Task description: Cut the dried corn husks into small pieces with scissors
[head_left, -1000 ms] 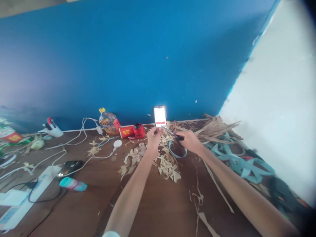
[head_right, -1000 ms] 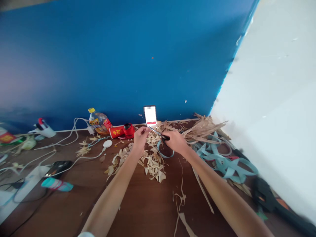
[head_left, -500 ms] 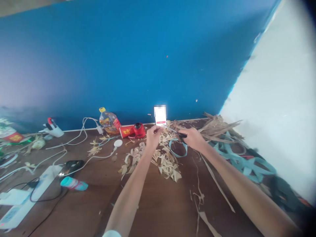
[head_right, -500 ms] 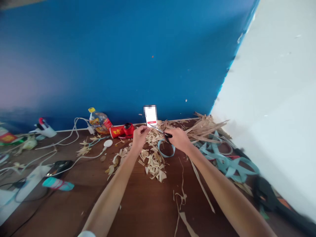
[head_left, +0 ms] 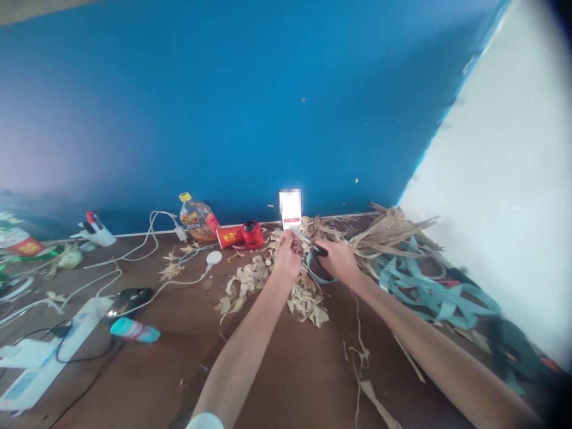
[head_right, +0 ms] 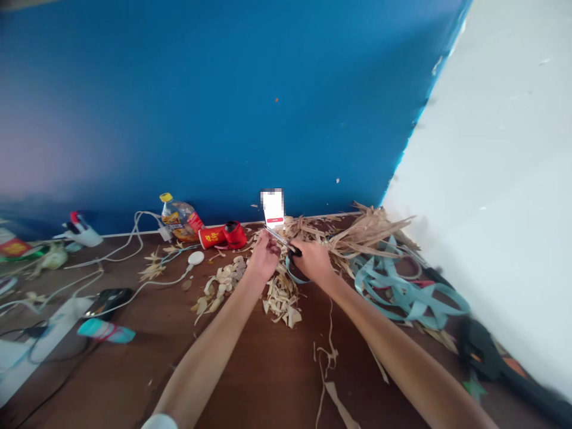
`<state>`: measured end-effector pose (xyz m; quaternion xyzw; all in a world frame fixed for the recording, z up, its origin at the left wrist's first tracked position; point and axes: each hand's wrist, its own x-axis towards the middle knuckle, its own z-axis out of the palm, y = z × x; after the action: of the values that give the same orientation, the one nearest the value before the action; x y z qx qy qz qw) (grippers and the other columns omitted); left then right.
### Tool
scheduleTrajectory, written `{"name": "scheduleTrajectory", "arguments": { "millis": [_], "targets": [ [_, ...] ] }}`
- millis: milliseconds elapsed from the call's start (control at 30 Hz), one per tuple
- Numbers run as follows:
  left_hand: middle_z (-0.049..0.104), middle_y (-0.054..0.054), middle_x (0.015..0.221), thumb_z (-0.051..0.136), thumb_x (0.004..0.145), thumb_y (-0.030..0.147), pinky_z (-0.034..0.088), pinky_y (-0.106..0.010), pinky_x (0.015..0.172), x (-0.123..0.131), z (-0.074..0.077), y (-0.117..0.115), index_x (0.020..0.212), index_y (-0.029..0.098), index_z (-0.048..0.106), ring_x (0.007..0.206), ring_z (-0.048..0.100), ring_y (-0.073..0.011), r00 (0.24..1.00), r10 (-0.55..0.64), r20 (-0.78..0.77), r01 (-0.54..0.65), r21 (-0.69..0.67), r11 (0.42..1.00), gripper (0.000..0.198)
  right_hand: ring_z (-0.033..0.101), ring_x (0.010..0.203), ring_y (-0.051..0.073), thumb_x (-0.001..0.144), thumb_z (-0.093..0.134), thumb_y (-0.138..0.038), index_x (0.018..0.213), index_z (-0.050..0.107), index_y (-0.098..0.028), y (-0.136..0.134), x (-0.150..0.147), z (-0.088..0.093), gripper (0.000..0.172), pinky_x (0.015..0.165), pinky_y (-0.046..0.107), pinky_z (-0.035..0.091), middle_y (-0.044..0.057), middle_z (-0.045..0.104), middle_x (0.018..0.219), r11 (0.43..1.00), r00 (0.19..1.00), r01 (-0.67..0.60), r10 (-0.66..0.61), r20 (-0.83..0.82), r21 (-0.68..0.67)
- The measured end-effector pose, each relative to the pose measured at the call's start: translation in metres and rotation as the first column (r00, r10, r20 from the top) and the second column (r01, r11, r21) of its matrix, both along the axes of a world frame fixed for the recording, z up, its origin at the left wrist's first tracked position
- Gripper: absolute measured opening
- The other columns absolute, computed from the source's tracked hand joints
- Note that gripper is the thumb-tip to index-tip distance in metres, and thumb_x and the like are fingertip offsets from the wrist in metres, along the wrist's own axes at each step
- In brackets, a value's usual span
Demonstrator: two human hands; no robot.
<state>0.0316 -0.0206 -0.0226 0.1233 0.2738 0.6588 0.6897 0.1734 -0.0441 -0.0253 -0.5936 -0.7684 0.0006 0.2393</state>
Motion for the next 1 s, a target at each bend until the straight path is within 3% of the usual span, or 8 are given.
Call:
{"name": "scheduleTrajectory", "arguments": {
  "millis": [467, 667, 1000],
  "targets": [
    [0.044, 0.005, 0.056, 0.068, 0.079, 0.026, 0.033, -0.013, 0.046, 0.0017, -0.0011, 0.0012, 0.076, 0.016, 0.053, 0.048, 0.043, -0.0034, 0.999, 0.003, 0.054, -0.002, -0.010, 1.000, 0.019, 0.066, 0.077, 0.021, 0.079, 0.048, -0.024, 0.104, 0.069, -0.032, -0.0042, -0.0062, -0.0018, 0.034, 0.059, 0.026, 0.034, 0.004, 0.074, 0.085, 0.999, 0.995, 0.045, -0.044, 0.091, -0.010],
    [0.044, 0.005, 0.056, 0.070, 0.078, 0.026, 0.032, -0.013, 0.045, -0.0007, -0.0017, 0.0018, 0.074, 0.016, 0.052, 0.048, 0.043, -0.0037, 0.999, 0.023, 0.034, -0.022, -0.028, 0.999, 0.021, 0.065, 0.076, 0.021, 0.077, 0.048, -0.021, 0.094, 0.070, -0.028, -0.0034, -0.0048, -0.0010, 0.030, 0.059, 0.026, 0.033, 0.005, 0.073, 0.084, 0.999, 0.996, -0.009, 0.012, 0.093, -0.040],
    [0.048, 0.005, 0.062, 0.072, 0.075, 0.023, 0.030, -0.013, 0.045, -0.0028, 0.0064, -0.0013, 0.074, 0.014, 0.054, 0.048, 0.041, -0.0015, 0.996, 0.078, -0.031, -0.077, 0.039, 0.996, 0.021, 0.065, 0.073, 0.020, 0.080, 0.045, -0.019, 0.097, 0.070, -0.026, -0.0031, -0.0100, -0.0103, 0.031, 0.061, 0.026, 0.033, 0.005, 0.074, 0.082, 1.000, 0.999, 0.011, -0.011, -0.038, -0.008]
  ]
}}
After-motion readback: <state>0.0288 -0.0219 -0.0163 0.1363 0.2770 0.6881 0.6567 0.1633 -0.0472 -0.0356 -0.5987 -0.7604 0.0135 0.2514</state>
